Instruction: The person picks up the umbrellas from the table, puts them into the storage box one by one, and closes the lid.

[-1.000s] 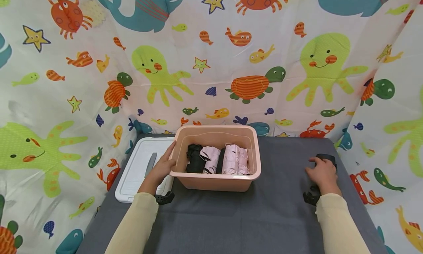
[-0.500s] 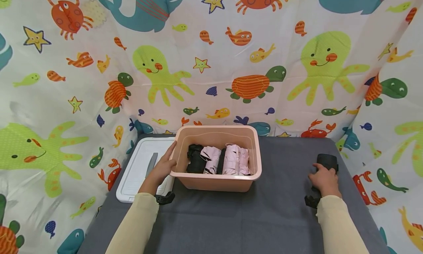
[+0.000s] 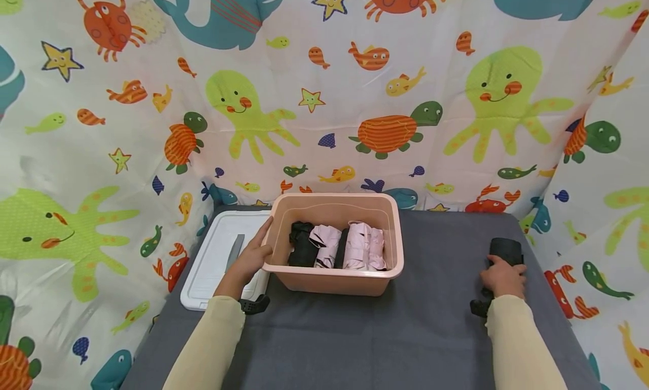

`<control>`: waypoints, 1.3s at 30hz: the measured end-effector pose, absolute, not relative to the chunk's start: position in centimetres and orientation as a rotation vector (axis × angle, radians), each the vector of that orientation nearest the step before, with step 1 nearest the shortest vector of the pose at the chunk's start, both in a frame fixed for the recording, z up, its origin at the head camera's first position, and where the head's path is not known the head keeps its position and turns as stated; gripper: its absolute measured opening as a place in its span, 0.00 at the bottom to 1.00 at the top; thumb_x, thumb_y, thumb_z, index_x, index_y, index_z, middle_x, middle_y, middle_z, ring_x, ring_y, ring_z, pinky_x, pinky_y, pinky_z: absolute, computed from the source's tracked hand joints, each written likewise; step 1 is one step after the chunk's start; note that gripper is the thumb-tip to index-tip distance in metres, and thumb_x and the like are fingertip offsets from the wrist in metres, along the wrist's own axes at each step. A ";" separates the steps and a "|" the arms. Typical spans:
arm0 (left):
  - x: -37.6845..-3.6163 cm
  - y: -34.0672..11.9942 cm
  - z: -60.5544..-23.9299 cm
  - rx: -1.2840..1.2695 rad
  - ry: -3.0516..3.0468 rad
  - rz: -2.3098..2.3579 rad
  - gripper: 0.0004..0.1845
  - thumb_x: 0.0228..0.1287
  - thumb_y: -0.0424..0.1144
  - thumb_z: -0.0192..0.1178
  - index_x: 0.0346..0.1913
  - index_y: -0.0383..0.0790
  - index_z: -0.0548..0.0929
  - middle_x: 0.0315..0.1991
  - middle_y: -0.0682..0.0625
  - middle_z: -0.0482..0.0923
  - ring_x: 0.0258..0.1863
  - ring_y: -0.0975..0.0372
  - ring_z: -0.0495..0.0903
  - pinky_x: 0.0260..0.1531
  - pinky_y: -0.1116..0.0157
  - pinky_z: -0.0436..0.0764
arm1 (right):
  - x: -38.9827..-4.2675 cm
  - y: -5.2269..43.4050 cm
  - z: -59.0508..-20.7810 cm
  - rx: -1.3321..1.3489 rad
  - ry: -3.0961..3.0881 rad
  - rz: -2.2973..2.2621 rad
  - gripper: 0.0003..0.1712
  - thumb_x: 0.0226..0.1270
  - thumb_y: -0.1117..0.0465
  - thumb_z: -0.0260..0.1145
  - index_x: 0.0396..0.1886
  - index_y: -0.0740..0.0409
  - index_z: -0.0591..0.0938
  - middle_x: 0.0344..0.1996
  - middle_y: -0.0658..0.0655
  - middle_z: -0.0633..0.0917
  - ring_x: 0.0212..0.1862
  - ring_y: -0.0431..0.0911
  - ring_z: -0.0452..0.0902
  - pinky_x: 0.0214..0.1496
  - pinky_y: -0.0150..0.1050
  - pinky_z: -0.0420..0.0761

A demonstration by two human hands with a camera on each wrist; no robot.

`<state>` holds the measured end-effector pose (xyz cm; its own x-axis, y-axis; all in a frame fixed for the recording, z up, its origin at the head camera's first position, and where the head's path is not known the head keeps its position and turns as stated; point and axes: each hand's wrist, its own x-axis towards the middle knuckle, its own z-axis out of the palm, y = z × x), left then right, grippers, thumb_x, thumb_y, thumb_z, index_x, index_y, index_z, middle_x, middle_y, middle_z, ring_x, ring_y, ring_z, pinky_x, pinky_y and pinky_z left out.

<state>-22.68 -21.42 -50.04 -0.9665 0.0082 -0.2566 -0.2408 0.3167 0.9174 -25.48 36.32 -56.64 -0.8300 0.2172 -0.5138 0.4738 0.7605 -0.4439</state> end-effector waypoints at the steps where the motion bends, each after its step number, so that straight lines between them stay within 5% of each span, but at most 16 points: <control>1: -22.7 -21.4 -50.1 -0.212 2.365 1.708 0.42 0.66 0.38 0.53 0.73 0.78 0.48 0.78 0.53 0.47 0.75 0.49 0.54 0.67 0.39 0.58 | -25.5 36.4 -56.8 0.521 2.517 -0.794 0.39 0.67 0.56 0.50 0.74 0.66 0.50 0.61 0.92 0.33 0.58 0.86 0.45 0.53 0.77 0.62; 10: -22.6 -21.3 -50.1 -0.199 2.327 1.696 0.42 0.66 0.32 0.46 0.74 0.76 0.47 0.78 0.53 0.45 0.75 0.49 0.54 0.67 0.41 0.60 | -25.4 36.9 -57.6 0.581 2.551 -0.700 0.36 0.65 0.61 0.52 0.72 0.64 0.55 0.58 0.93 0.44 0.55 0.82 0.50 0.54 0.72 0.64; 19: -21.4 -20.3 -47.0 -0.169 2.324 1.619 0.42 0.66 0.29 0.44 0.78 0.62 0.44 0.79 0.46 0.44 0.74 0.47 0.56 0.65 0.43 0.64 | -24.2 38.0 -57.7 0.537 2.587 -0.796 0.34 0.63 0.62 0.49 0.71 0.65 0.61 0.57 0.92 0.47 0.54 0.81 0.50 0.47 0.71 0.64; 27: -21.2 -20.1 -45.9 -0.188 2.325 1.620 0.42 0.65 0.29 0.44 0.78 0.62 0.44 0.79 0.47 0.43 0.75 0.46 0.53 0.67 0.41 0.60 | -23.8 38.0 -57.4 0.433 2.698 -0.835 0.35 0.60 0.63 0.47 0.70 0.66 0.63 0.65 0.85 0.56 0.60 0.80 0.52 0.60 0.69 0.60; 31: -21.3 -20.3 -46.0 -0.195 2.319 1.614 0.42 0.66 0.30 0.44 0.77 0.64 0.44 0.79 0.48 0.43 0.75 0.46 0.53 0.67 0.41 0.61 | -23.1 37.1 -56.9 0.438 2.684 -0.942 0.35 0.63 0.62 0.51 0.72 0.64 0.61 0.67 0.84 0.54 0.61 0.76 0.56 0.59 0.68 0.64; 39: -22.3 -21.2 -48.3 -0.205 2.330 1.649 0.43 0.66 0.30 0.44 0.76 0.72 0.45 0.79 0.51 0.43 0.75 0.48 0.54 0.67 0.41 0.60 | -22.4 35.3 -55.9 0.401 2.583 -1.139 0.39 0.69 0.55 0.55 0.76 0.55 0.55 0.72 0.80 0.45 0.69 0.77 0.45 0.61 0.72 0.60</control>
<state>-22.35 -21.25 -48.34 -0.9509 0.0449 -0.3063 -0.2740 0.3389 0.9000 -22.41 35.27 -55.87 -0.9193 0.1353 -0.3695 0.3642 0.6484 -0.6685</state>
